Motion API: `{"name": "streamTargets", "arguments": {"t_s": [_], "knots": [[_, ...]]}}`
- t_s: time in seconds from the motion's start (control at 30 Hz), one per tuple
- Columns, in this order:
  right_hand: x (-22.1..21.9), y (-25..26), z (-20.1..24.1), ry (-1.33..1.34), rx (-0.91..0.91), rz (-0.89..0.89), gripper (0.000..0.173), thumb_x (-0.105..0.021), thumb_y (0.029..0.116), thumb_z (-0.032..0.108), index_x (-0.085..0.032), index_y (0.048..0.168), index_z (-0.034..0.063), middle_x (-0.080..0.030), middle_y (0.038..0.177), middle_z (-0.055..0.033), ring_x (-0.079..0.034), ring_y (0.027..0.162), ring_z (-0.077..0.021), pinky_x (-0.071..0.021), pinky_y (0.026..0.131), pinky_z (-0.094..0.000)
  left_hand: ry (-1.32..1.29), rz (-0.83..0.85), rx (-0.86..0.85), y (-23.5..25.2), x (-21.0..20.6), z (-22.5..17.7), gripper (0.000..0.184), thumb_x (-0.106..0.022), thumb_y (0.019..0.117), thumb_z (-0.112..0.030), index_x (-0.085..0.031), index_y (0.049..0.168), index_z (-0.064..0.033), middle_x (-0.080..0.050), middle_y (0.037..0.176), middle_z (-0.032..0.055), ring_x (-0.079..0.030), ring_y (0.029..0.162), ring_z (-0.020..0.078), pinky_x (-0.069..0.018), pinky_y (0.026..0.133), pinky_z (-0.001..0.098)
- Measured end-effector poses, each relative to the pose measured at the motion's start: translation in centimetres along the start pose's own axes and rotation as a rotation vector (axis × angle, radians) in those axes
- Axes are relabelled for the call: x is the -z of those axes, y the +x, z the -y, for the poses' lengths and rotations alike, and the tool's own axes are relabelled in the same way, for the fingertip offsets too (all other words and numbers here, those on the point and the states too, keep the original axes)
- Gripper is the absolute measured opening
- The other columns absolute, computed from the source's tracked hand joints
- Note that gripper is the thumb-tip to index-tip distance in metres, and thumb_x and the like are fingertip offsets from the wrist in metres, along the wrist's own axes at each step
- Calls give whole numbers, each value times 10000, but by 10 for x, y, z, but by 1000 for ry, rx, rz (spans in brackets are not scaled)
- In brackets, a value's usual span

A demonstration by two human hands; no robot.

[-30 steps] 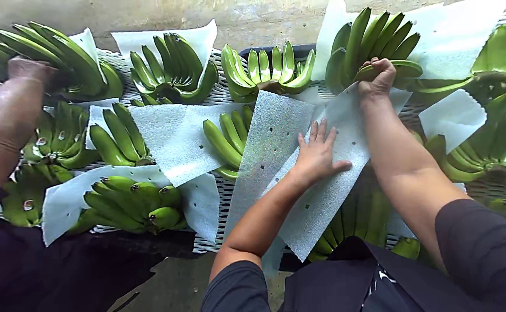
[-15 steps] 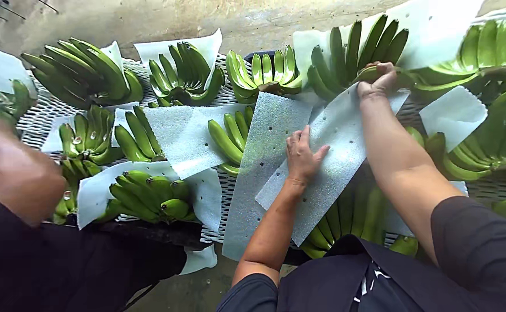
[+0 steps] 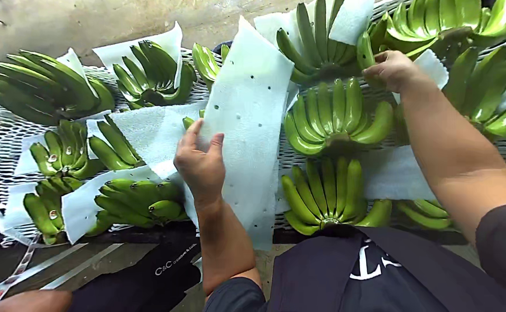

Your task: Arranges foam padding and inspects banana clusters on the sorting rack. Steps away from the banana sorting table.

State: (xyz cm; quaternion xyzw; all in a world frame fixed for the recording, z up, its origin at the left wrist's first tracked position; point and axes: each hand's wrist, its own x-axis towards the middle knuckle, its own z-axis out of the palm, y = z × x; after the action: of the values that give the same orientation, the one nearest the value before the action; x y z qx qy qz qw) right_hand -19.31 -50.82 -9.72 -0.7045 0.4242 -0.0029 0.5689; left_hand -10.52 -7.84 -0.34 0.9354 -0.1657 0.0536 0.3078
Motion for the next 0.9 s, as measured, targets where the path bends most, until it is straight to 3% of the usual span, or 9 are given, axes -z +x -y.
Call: {"name": "streamTargets", "arguments": {"t_s": [0.07,0.17,0.3,0.37,0.4,0.53,0.63,0.77,0.9], "knots": [[-2,-1,-16,-181,-16,-85,428,-653,934,79,-604,1347,-25,-606,1317,-284,-587,1218,-418,-454,1010,-629,-51,-24,-25,2,-2,-11,461,-701,966,-199,-596,1382,-29,-636,1322,207,-635,1200,266,-487,1046,449],[-8,-2,-12,-476,-36,-123,361,-558,966,53,-653,1309,-8,-595,1354,-306,-528,1321,-467,-393,1063,-682,-73,-1,-95,10,-16,-26,430,-694,951,-184,-630,1346,-26,-663,1287,189,-642,1189,231,-490,1042,389],[-15,-16,-6,-533,152,-252,460,-553,937,1,-556,1397,-14,-470,1453,-327,-451,1377,-478,-387,1117,-614,55,-291,-314,14,-23,-37,267,-643,998,-193,-712,1149,16,-717,1091,209,-684,1061,289,-524,950,398],[-19,-28,-2,-510,325,-276,410,-530,950,17,-585,1354,-28,-492,1423,-319,-481,1347,-459,-403,1112,-575,68,-526,-488,20,-21,-41,205,-626,1007,-149,-707,1013,39,-685,983,211,-654,990,293,-510,879,364],[-22,-33,-2,-517,408,-227,373,-535,962,28,-605,1321,-46,-518,1396,-323,-502,1328,-459,-416,1105,-568,52,-501,-550,21,-20,-48,196,-609,1005,-126,-685,986,54,-661,1016,235,-627,1027,317,-489,881,375],[-52,-21,6,-704,552,55,337,-590,1026,204,-660,1306,30,-581,1389,-235,-494,1345,-441,-401,1106,-608,126,325,-391,29,-63,-88,244,-590,984,-139,-657,1065,81,-554,1403,307,-507,1354,431,-417,1116,538],[-80,-10,24,-907,392,202,513,-535,1047,429,-599,1402,64,-567,1439,-229,-422,1408,-476,-280,1085,-737,119,787,-166,45,-118,-87,323,-505,1058,-200,-580,1248,50,-602,1289,266,-588,1230,410,-463,1030,595],[-88,-1,35,-896,281,290,672,-571,959,647,-570,1461,200,-523,1512,-169,-358,1451,-475,-179,1105,-782,-222,839,60,57,-141,-68,309,-455,1082,-189,-520,1299,21,-641,1141,237,-639,1047,327,-501,924,527],[-56,-8,29,-742,442,255,722,-710,853,650,-590,1426,227,-591,1438,-118,-427,1382,-453,-258,1049,-767,-658,1017,19,78,-127,-58,72,-494,1045,-114,-530,1078,-60,-602,903,11,-600,821,66,-525,776,286]]}}
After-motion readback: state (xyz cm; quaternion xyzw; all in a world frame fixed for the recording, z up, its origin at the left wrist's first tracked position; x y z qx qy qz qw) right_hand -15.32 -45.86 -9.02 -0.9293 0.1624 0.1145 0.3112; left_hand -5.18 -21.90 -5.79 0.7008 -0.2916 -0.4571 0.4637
